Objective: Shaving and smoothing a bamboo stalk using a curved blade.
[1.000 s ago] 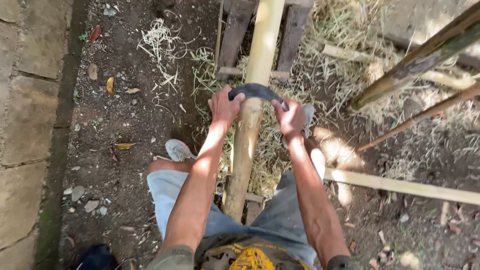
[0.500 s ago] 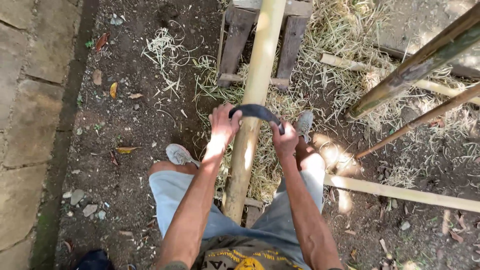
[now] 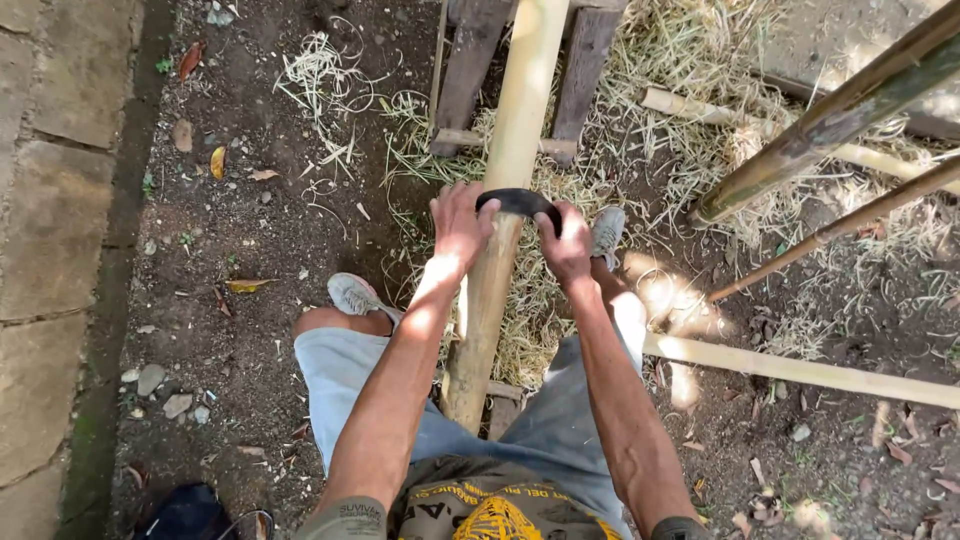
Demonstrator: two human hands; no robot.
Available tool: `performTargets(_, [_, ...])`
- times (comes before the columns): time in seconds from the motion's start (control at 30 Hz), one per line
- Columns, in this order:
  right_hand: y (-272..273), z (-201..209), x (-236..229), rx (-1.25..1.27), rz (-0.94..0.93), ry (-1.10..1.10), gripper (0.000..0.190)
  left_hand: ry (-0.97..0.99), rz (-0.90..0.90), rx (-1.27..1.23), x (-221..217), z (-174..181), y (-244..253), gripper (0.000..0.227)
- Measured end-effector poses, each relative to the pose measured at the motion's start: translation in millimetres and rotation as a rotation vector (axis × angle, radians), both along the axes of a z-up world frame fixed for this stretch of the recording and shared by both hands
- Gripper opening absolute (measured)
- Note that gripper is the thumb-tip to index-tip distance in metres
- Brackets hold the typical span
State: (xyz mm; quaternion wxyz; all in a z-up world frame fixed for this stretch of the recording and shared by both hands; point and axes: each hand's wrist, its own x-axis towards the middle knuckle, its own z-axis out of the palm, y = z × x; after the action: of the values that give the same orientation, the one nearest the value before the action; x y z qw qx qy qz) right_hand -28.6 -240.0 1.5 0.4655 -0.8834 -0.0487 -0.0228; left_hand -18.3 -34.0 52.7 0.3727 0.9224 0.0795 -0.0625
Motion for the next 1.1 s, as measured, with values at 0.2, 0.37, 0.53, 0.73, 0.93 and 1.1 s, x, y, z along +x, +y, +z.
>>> performTargets(0.2, [3,-20,-15,-0.047,-0.051,0.148,0.049,-0.414,0.065,0.176,-27,-66,-3,0.038])
performTargets(0.37, [3,-29,-56,-0.124,-0.078,0.1,0.048,-0.34,-0.015,0.112,-58,-18,7,0.031])
performTargets(0.53, [-3,-19,-28,-0.212,-0.055,0.14,0.047,-0.357,-0.046,0.016,-41,-49,10,0.025])
performTargets(0.73, [-1,-31,-37,-0.219,-0.092,0.025,0.041,-0.497,-0.08,0.031,-45,-36,13,0.021])
performTargets(0.93, [0,-4,-67,-0.13,-0.046,0.14,0.041,-0.278,-0.06,-0.034,-79,-48,11,0.026])
performTargets(1.1, [7,25,-1,-0.47,-0.082,0.303,0.056,-0.317,-0.013,-0.181,-19,-7,13,0.023])
